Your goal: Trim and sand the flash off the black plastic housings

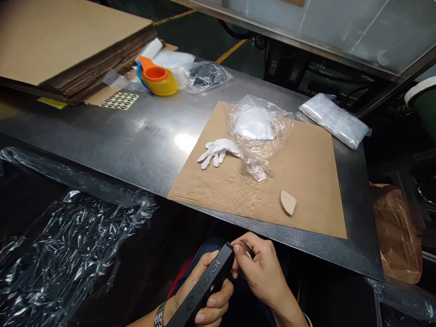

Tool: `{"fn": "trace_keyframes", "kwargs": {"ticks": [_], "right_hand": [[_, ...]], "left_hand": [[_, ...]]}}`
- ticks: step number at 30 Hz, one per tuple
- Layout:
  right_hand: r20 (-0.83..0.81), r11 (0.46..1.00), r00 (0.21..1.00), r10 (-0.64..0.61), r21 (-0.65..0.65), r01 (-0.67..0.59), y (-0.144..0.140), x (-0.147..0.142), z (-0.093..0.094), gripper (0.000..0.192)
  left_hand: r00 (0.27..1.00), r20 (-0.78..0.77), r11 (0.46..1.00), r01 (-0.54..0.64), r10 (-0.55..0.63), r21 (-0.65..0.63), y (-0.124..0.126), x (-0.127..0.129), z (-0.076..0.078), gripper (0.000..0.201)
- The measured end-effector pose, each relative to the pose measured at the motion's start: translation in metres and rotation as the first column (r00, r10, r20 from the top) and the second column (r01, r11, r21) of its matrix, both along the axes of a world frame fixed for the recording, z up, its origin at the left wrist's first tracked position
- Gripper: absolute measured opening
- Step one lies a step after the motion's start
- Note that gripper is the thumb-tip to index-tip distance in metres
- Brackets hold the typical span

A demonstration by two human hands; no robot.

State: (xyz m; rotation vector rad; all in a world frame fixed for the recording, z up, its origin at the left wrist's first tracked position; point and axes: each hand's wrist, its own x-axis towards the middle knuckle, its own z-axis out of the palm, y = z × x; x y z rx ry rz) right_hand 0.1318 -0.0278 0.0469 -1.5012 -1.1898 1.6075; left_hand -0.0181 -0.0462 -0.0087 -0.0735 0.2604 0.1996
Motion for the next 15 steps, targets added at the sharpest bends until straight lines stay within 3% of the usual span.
{"fn": "trace_keyframes", "kwargs": {"ticks": [5,11,15], "right_hand": [[0.019,1.000,1.000,0.004,-0.002,-0.004,0.004,0.005,0.004,0.018],[0.094,0.993,0.989,0.112,0.012,-0.114,0.005,0.007,0.005,0.016],[0.078,0.999,0.997,0.018,0.050,-0.022,0.010,0.011,0.000,0.020]], "left_hand": [[0.992,-0.096,0.995,-0.075,0.081,0.066,0.002,0.000,0.003,0.060],[0.981,-0.186,0.994,-0.039,0.058,0.102,0.001,0.002,0.007,0.066],[0.910,-0.350,0.974,-0.192,0.224,0.124,0.005,0.005,0.016,0.044]]}}
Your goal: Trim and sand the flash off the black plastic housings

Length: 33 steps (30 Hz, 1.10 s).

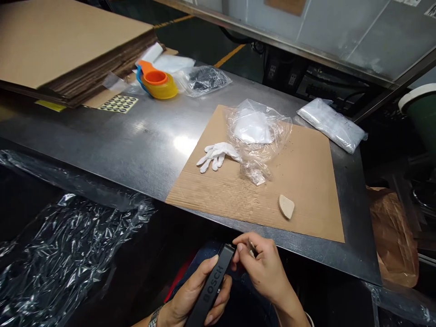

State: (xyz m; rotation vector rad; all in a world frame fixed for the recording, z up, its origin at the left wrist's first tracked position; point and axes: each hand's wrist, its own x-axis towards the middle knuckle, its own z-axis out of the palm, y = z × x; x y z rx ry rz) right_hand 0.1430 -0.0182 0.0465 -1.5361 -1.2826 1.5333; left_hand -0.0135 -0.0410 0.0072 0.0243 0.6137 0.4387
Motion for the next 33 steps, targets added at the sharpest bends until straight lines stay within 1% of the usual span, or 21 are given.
{"fn": "trace_keyframes", "kwargs": {"ticks": [3,4,6,8,9,11,12,13,15,17,18,19,20,21,22,23,24,25,27,29,33], "right_hand": [[0.066,0.989,0.987,-0.143,0.028,0.142,0.001,0.007,-0.003,0.024],[0.074,0.989,0.986,-0.146,0.029,0.144,0.001,0.008,-0.004,0.026],[0.061,0.997,0.996,-0.066,0.030,0.064,-0.003,0.008,-0.004,0.034],[0.079,0.996,0.995,0.068,0.056,-0.072,-0.008,0.004,-0.004,0.048],[0.115,0.990,0.988,0.106,0.077,-0.115,-0.010,0.002,-0.004,0.050],[0.213,0.985,0.973,0.090,0.124,-0.118,-0.013,0.001,-0.005,0.038],[0.253,0.985,0.965,0.064,0.139,-0.101,-0.013,0.003,-0.005,0.030],[0.281,0.984,0.959,0.046,0.153,-0.092,-0.013,0.006,-0.004,0.024],[0.289,0.974,0.953,0.086,0.176,-0.141,-0.010,0.015,0.001,0.022],[0.261,0.945,0.940,0.218,0.186,-0.271,-0.005,0.024,0.009,0.021],[0.250,0.922,0.924,0.289,0.185,-0.339,-0.003,0.027,0.013,0.021],[0.247,0.900,0.904,0.349,0.181,-0.397,0.000,0.028,0.017,0.020],[0.246,0.881,0.886,0.392,0.178,-0.439,0.003,0.029,0.019,0.020],[0.244,0.868,0.875,0.418,0.177,-0.464,0.005,0.028,0.021,0.019],[0.239,0.862,0.870,0.430,0.179,-0.475,0.007,0.027,0.021,0.018],[0.229,0.863,0.874,0.429,0.183,-0.471,0.008,0.026,0.020,0.016],[0.216,0.874,0.887,0.408,0.188,-0.447,0.009,0.026,0.018,0.017],[0.199,0.898,0.911,0.360,0.189,-0.396,0.009,0.026,0.015,0.022],[0.147,0.955,0.966,0.214,0.176,-0.239,0.007,0.029,0.009,0.040],[0.084,0.986,0.995,0.045,0.155,-0.058,0.004,0.034,0.003,0.051],[0.041,0.971,0.978,-0.206,0.134,0.199,-0.007,0.035,-0.003,0.041]], "left_hand": [[0.958,-0.194,0.977,-0.205,0.213,0.058,0.007,0.002,0.010,0.025],[0.929,-0.245,0.960,-0.260,0.278,0.101,0.010,0.002,0.013,0.021],[0.872,-0.289,0.915,-0.345,0.396,0.210,0.015,0.004,0.018,0.020],[0.825,-0.265,0.855,-0.421,0.500,0.304,0.019,0.007,0.022,0.028],[0.813,-0.235,0.832,-0.453,0.533,0.322,0.020,0.007,0.023,0.033],[0.825,-0.149,0.821,-0.491,0.546,0.290,0.022,0.005,0.023,0.034],[0.846,-0.099,0.837,-0.490,0.524,0.245,0.023,0.003,0.022,0.031],[0.875,-0.047,0.865,-0.466,0.481,0.185,0.025,0.000,0.022,0.030],[0.934,0.023,0.932,-0.358,0.357,0.064,0.029,-0.007,0.018,0.044],[0.984,0.056,0.985,-0.172,0.171,0.003,0.034,-0.013,0.013,0.056],[0.995,0.090,0.999,-0.046,0.046,0.002,0.036,-0.015,0.010,0.058],[0.986,0.140,0.996,0.091,-0.093,0.016,0.038,-0.016,0.006,0.058],[0.950,0.203,0.972,0.232,-0.236,0.043,0.039,-0.016,0.003,0.059],[0.892,0.267,0.931,0.357,-0.364,0.075,0.039,-0.016,-0.001,0.060],[0.831,0.317,0.888,0.448,-0.457,0.104,0.038,-0.016,-0.005,0.061],[0.786,0.349,0.856,0.502,-0.511,0.123,0.037,-0.016,-0.008,0.061],[0.769,0.363,0.845,0.518,-0.527,0.129,0.035,-0.015,-0.011,0.060],[0.780,0.363,0.856,0.502,-0.510,0.124,0.032,-0.015,-0.014,0.060],[0.843,0.341,0.907,0.412,-0.416,0.087,0.028,-0.015,-0.018,0.058],[0.891,0.329,0.949,0.312,-0.311,0.051,0.024,-0.015,-0.022,0.058],[0.947,0.314,0.998,0.063,-0.065,0.018,0.024,-0.016,-0.021,0.057]]}}
